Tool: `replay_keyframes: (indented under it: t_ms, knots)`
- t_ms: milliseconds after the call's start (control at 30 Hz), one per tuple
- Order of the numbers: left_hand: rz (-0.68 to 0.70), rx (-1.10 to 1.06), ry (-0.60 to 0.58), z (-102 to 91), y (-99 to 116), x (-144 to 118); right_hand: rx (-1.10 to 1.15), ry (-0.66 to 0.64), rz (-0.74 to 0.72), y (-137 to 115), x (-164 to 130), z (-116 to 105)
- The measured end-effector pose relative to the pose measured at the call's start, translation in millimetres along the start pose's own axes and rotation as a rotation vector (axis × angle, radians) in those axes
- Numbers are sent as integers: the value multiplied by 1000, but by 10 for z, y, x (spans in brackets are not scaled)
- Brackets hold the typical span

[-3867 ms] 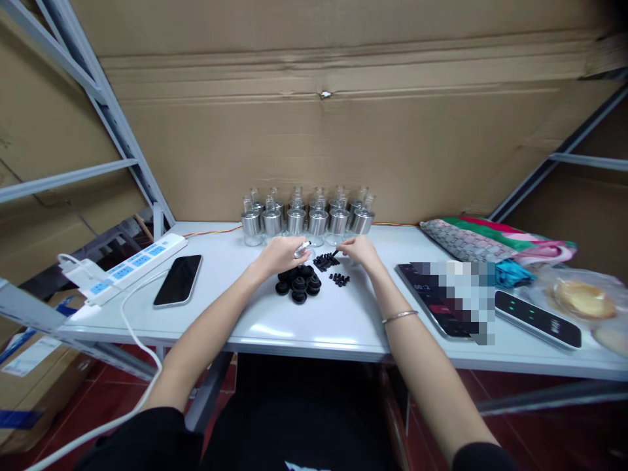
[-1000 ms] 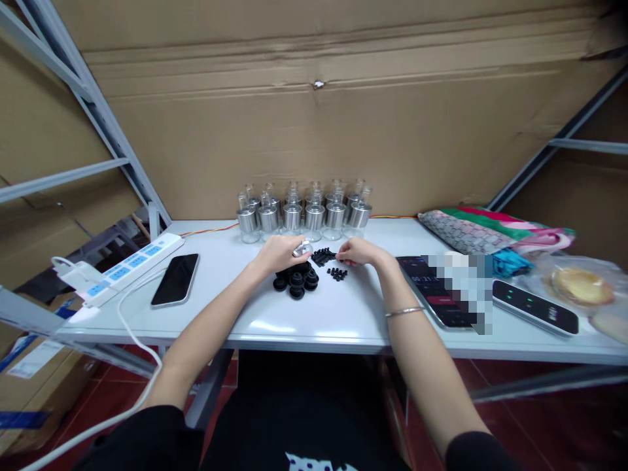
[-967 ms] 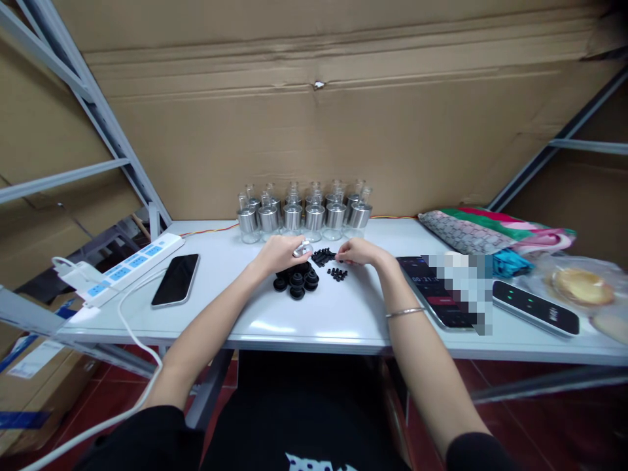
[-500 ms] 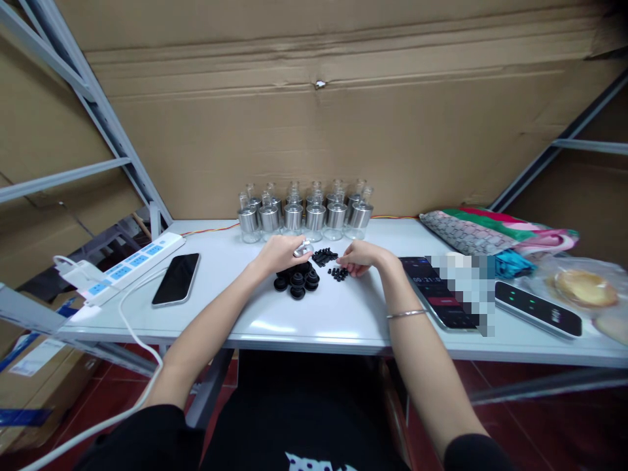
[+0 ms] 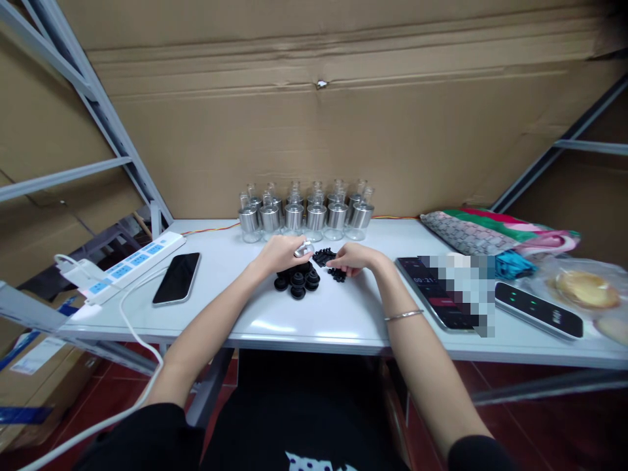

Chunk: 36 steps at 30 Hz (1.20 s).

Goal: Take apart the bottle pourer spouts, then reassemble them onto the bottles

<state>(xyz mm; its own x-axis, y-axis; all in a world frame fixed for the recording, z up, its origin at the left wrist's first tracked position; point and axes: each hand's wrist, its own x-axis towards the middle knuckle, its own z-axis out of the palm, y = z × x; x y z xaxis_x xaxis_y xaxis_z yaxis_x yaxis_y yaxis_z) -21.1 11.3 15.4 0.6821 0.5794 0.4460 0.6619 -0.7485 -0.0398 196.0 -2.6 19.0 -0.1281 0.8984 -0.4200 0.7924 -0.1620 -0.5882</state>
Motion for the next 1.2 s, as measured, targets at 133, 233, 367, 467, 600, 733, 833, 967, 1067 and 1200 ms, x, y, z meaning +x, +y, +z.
replay_keyframes:
  t_ms: [133,233,367,467,600,733,833,967,1067,1200]
  knots:
    - [5,-8,1,8,-2,-4,-29,2,-10,-12,15,18]
    - [0,-8,2,13,-5,-5,-6,-14,-12,3,5,2]
    - [3,-5,0,10,-6,-3,-7,-9,-31,7,-18,-24]
    - [4,-1,1,3,-4,-4,-13,12,-60,-6,-11,-14]
    - [2,4,1,-9,2,-6,-33,18,-97,-14,33,23]
    - [-3,2,-9,-24,11,-6,-61,-9,-119,5,56,26]
    - [-5,2,-13,-29,16,-7,-76,-23,-140,20,59,15]
    - [-17,5,-20,-21,16,-6,-174,-36,-186,35,84,16]
    - [-25,-4,-30,-10,11,-7,-223,-47,-219,46,103,13]
    - [-19,-10,-30,-5,6,-7,-194,-59,-201,43,83,-3]
